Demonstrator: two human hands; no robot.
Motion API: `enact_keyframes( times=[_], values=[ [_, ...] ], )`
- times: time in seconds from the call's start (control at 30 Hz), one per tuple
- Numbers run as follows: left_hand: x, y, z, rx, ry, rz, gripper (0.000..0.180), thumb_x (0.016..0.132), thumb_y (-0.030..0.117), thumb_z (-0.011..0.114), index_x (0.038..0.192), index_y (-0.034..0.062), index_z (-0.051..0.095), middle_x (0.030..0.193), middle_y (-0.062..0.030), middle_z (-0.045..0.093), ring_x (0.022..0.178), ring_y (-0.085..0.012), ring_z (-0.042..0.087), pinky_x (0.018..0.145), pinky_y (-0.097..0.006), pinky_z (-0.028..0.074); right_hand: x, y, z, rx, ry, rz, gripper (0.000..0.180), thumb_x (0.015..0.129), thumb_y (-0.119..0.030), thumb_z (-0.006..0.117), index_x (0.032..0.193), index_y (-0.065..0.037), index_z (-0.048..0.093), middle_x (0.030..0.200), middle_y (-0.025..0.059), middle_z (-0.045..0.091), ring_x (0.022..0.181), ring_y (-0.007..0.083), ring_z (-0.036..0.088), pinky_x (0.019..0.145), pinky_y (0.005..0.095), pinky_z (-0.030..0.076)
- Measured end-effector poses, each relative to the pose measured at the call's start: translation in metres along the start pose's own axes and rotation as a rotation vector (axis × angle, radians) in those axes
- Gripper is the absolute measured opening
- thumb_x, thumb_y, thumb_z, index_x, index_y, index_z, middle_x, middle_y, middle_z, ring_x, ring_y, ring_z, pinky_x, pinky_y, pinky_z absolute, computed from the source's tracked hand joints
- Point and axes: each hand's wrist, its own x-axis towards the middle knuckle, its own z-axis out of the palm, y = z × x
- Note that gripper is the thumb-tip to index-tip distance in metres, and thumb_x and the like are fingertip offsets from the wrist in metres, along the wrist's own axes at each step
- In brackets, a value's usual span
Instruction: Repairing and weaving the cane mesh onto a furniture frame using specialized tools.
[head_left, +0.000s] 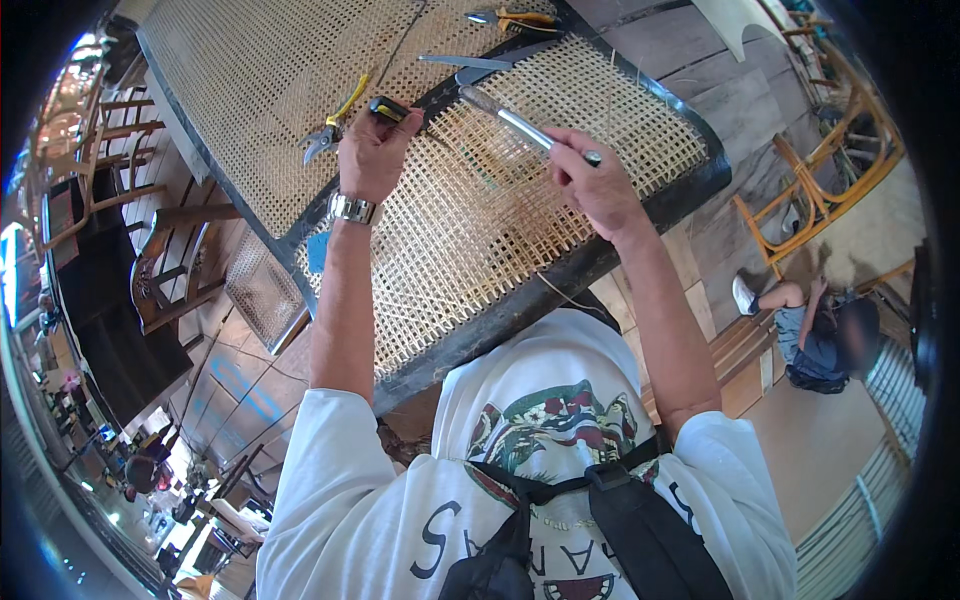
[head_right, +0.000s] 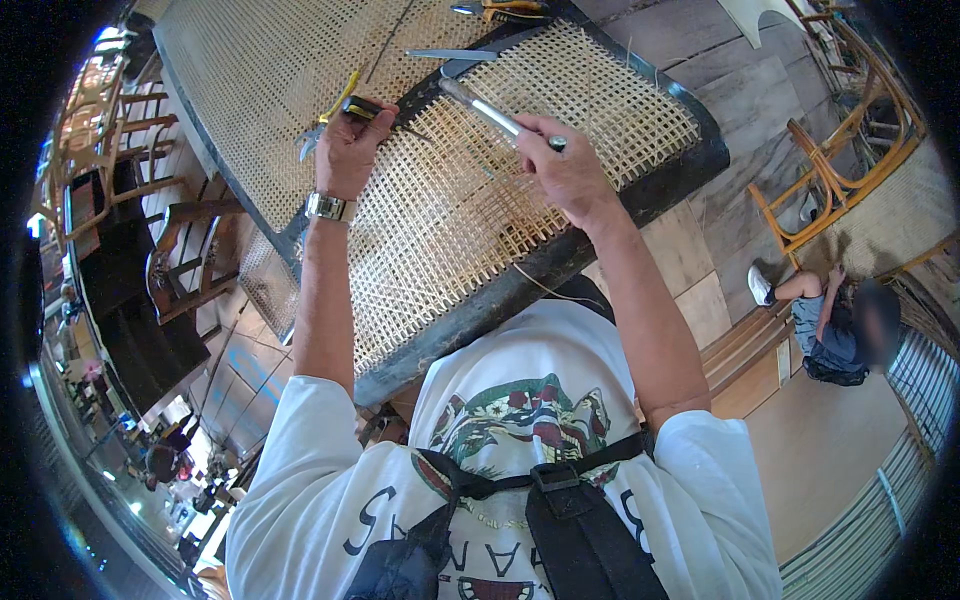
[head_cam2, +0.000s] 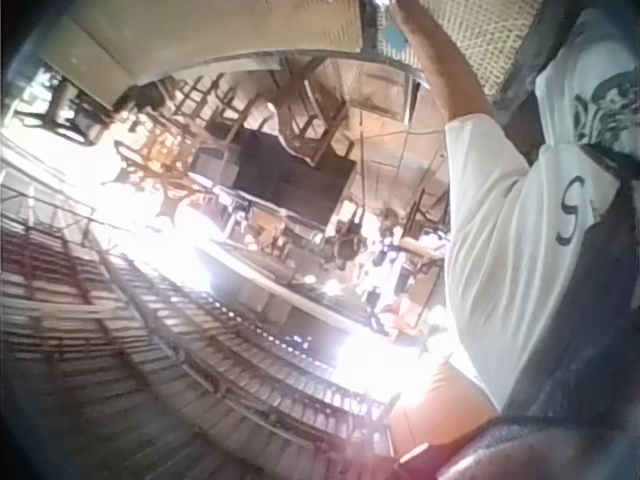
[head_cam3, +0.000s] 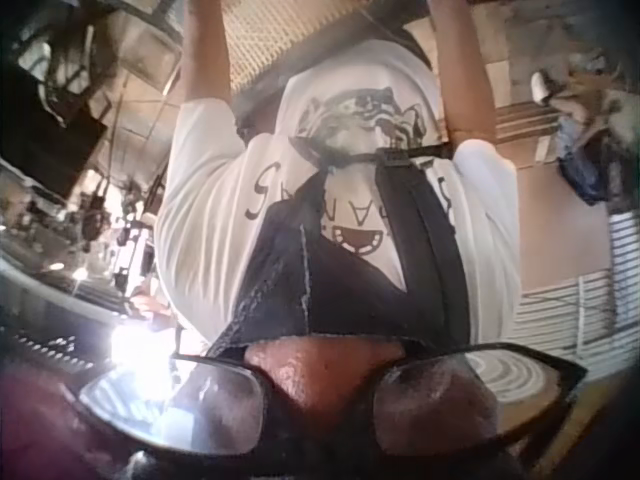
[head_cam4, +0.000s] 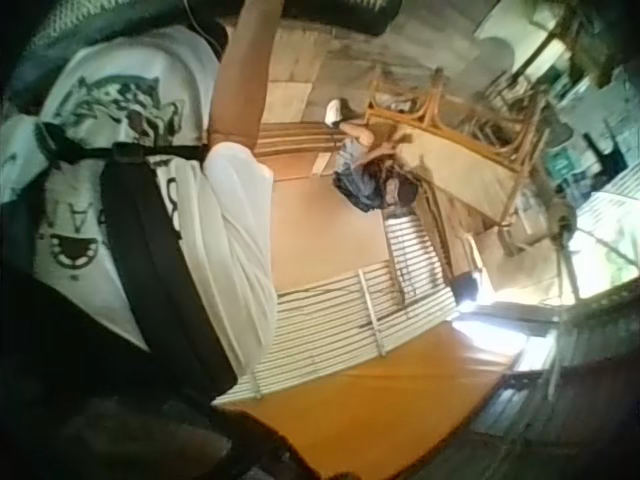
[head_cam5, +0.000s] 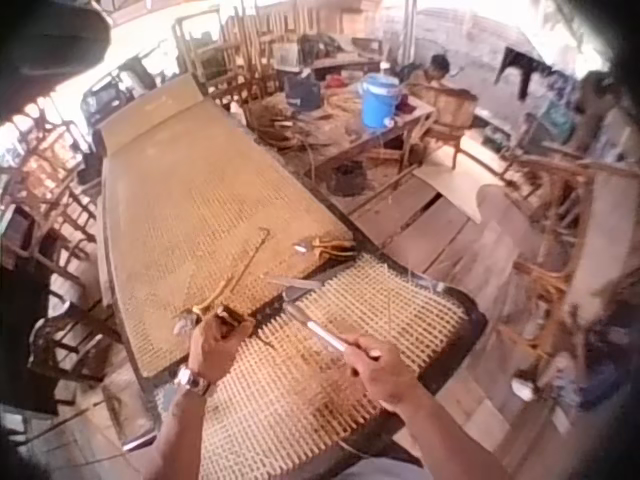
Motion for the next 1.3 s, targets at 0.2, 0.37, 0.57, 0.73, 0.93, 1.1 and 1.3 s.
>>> enact_keyframes(
  times=[0.2, 0.37, 0.57, 0.73, 0.93, 1.1, 1.3],
  values=[
    [0.001, -0.002, 0.006, 0.365, -0.099, -0.03, 0.03, 0.089, 0.026, 0.079, 0.106, 0.0036, 0.068, 0.09, -0.0029, 0.076, 0.082, -0.0062, 0.068, 0.072, -0.026, 0.052, 0.002, 0.0, 0.002, -0.037, 0.03, -0.037, 0.036, 0.096, -0.019, 0.058, 0.127, 0.0, 0.064, 0.077, -0.0014, 0.056, 0.065, 0.0057, 0.048, 0.056, 0.0203, 0.039],
    [0.006, -0.012, -0.005, 0.261, -0.083, 0.006, 0.027, 0.09, 0.027, 0.079, 0.106, 0.0077, 0.069, 0.088, -0.0017, 0.076, 0.08, -0.0069, 0.068, 0.071, -0.025, 0.052, -0.005, -0.006, -0.011, -0.049, -0.135, 0.093, 0.033, 0.1, -0.013, 0.057, 0.13, -0.002, 0.061, 0.074, -0.0037, 0.051, 0.057, 0.0018, 0.042, 0.046, 0.0168, 0.031],
    [0.003, -0.021, 0.005, 0.291, -0.137, 0.022, 0.029, 0.088, 0.025, 0.081, 0.106, 0.0056, 0.067, 0.09, -0.004, 0.076, 0.08, -0.0082, 0.068, 0.071, -0.027, 0.053, -0.011, -0.012, -0.013, 0.124, -0.019, 0.074, 0.035, 0.096, -0.014, 0.057, 0.127, 0.001, 0.063, 0.074, -0.0021, 0.053, 0.06, 0.0053, 0.046, 0.051, 0.019, 0.037],
    [-0.003, -0.006, 0.003, 0.276, -0.165, -0.002, 0.025, 0.089, 0.022, 0.079, 0.105, 0.0065, 0.068, 0.091, -0.0028, 0.076, 0.082, -0.0067, 0.067, 0.072, -0.026, 0.052, -0.02, -0.011, -0.01, -0.047, -0.125, 0.143, 0.033, 0.097, -0.015, 0.058, 0.126, 0.0, 0.064, 0.075, -0.0015, 0.054, 0.058, 0.0043, 0.046, 0.047, 0.0183, 0.034],
    [-0.005, -0.004, 0.004, 0.243, -0.081, 0.022, 0.02, 0.09, 0.021, 0.078, 0.101, 0.006, 0.07, 0.091, -0.0021, 0.075, 0.083, -0.0062, 0.068, 0.072, -0.025, 0.052, -0.023, -0.009, -0.021, 0.154, 0.022, 0.078, 0.03, 0.097, -0.014, 0.057, 0.123, -0.001, 0.066, 0.076, -0.0008, 0.055, 0.062, 0.0056, 0.048, 0.051, 0.0211, 0.037],
    [-0.004, 0.012, 0.007, 0.25, -0.1, 0.1, 0.025, 0.091, 0.024, 0.078, 0.104, 0.0047, 0.069, 0.091, -0.0025, 0.076, 0.082, -0.0074, 0.068, 0.072, -0.025, 0.053, -0.017, 0.016, -0.003, 0.042, 0.09, -0.016, 0.033, 0.097, -0.013, 0.059, 0.128, -0.001, 0.061, 0.075, -0.0025, 0.051, 0.054, 0.0021, 0.04, 0.046, 0.0173, 0.028],
    [-0.004, -0.004, 0.01, 0.28, -0.128, 0.078, 0.023, 0.09, 0.02, 0.079, 0.104, 0.0045, 0.068, 0.091, -0.0017, 0.075, 0.081, -0.0064, 0.067, 0.071, -0.025, 0.052, -0.015, -0.005, -0.024, 0.103, 0.143, -0.033, 0.039, 0.095, -0.02, 0.06, 0.129, -0.001, 0.062, 0.077, -0.0008, 0.055, 0.062, 0.0059, 0.046, 0.051, 0.0204, 0.037]
  ],
)
